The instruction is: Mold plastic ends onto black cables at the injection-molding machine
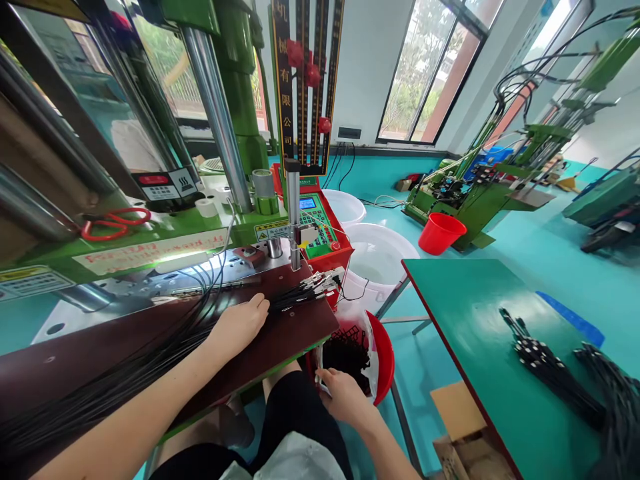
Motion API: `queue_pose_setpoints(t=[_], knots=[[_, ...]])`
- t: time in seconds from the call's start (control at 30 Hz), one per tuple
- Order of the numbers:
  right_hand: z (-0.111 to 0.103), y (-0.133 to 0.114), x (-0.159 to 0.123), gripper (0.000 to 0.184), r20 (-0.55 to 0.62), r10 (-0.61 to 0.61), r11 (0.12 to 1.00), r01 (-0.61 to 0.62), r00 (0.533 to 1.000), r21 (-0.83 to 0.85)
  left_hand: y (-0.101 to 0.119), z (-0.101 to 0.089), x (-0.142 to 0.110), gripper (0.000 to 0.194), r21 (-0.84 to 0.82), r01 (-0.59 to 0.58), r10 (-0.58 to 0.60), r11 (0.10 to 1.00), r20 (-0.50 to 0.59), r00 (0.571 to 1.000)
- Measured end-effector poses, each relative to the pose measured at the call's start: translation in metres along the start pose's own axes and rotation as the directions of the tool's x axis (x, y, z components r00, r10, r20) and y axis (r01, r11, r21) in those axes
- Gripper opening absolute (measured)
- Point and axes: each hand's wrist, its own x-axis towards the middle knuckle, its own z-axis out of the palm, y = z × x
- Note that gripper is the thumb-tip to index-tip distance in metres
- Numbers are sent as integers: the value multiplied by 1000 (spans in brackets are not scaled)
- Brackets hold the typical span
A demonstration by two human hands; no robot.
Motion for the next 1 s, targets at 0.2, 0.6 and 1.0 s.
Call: queue_pose_setpoints(t=[0.2, 0.6, 1.0], knots=[[-3, -6, 0, 39, 21, -21, 1000, 21, 1000, -16, -14, -15, 0, 21, -225, 75, -91, 971, -59, 994], [-56, -60, -4, 34, 17, -301, 696, 207, 954, 688, -36, -54, -15, 28, -969, 175, 75, 172, 190, 979], [-103, -107, 80, 19, -335, 8, -205, 330, 942, 922, 21, -21, -70, 35, -947, 314, 33, -68, 312, 949]])
